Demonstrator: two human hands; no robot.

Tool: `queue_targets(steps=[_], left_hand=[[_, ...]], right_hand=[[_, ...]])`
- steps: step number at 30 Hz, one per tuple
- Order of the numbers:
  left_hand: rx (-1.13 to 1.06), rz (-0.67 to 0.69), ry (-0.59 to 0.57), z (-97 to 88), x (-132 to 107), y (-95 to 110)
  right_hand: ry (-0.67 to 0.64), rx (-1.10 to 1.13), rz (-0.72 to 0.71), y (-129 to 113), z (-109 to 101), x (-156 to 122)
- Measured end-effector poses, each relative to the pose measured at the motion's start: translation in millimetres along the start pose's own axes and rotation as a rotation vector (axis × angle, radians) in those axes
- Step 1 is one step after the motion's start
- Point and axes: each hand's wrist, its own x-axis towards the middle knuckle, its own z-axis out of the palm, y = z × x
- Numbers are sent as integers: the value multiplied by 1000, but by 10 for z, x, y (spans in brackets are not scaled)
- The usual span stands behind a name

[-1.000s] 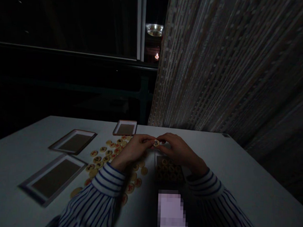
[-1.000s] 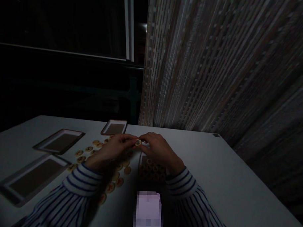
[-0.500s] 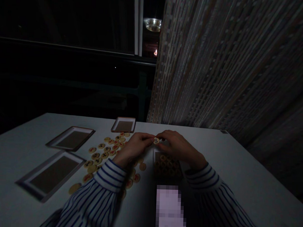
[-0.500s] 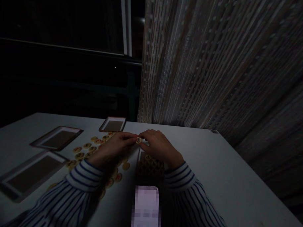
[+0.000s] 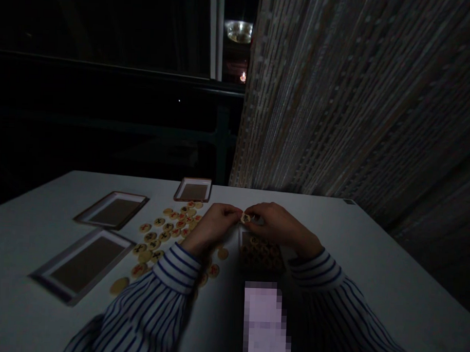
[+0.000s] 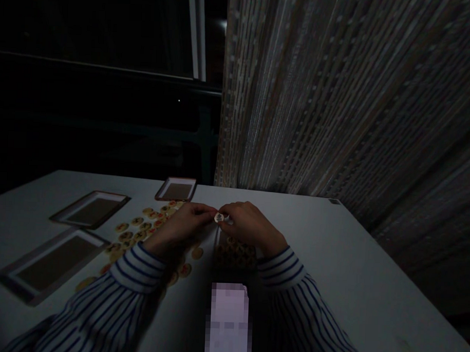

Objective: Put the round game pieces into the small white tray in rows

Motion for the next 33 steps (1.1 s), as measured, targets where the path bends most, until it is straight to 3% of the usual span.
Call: queue_targets(steps=[16,23,33], left_hand=[[334,82,-5,-64,32,-127],[495,101,-95,-81,-9,-61],[635,119,-107,-79,-43,-24]], right_hand=[[-137,-44,101,88,51,-29],[-185,-78,123,123,104,-35],[-332,-169,126,115,216,-22]])
